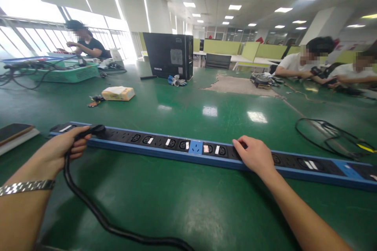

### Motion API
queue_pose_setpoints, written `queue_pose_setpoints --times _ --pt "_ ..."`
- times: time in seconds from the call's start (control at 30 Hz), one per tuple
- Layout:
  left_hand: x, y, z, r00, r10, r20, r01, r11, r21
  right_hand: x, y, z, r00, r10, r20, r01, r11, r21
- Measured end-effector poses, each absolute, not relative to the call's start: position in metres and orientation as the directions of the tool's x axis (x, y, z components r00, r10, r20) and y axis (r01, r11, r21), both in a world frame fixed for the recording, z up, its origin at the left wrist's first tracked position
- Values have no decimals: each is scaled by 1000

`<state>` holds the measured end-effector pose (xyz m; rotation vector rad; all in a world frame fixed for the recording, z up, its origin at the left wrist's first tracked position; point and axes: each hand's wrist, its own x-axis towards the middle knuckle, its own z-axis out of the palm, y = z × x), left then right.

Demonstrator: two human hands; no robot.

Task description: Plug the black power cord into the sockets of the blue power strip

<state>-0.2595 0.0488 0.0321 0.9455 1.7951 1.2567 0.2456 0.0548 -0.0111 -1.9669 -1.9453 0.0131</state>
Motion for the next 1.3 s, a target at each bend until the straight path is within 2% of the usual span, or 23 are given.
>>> queue_pose_setpoints --times 0.07,0.1,0.17,0.27,0.37,0.43,0.57,0.67,1.07,1.3 --pt "-259 45 46 -456 877 -149 -14 161 987 246 55 -11 44 968 248 965 23 -263" --pt "-258 43 56 -481 872 -90 -75 62 995 246 55 -11 47 968 248 965 20 -260" --pt "-249 39 74 -481 876 -29 -97 -21 995 245 55 -11 49 968 248 967 17 -255" --pt "-220 34 87 -367 923 -118 -152 66 986 246 55 -11 47 970 239 968 15 -252" --pt "-178 29 71 -174 950 -259 -258 210 943 247 54 -12 34 971 235 967 28 -253" --pt "-153 27 51 -91 954 -286 -222 261 939 248 55 -12 28 970 241 966 35 -256" --pt "-122 24 17 -71 948 -309 -6 310 951 249 55 -12 38 969 245 964 29 -265" --pt "-119 24 6 -82 944 -321 35 325 945 248 55 -12 41 970 241 959 30 -282" --pt "-113 26 17 -250 937 -244 311 317 896 247 54 -10 47 970 237 958 23 -287" --pt "-106 35 18 -256 939 -231 384 318 867 247 55 -12 39 970 239 962 28 -273"
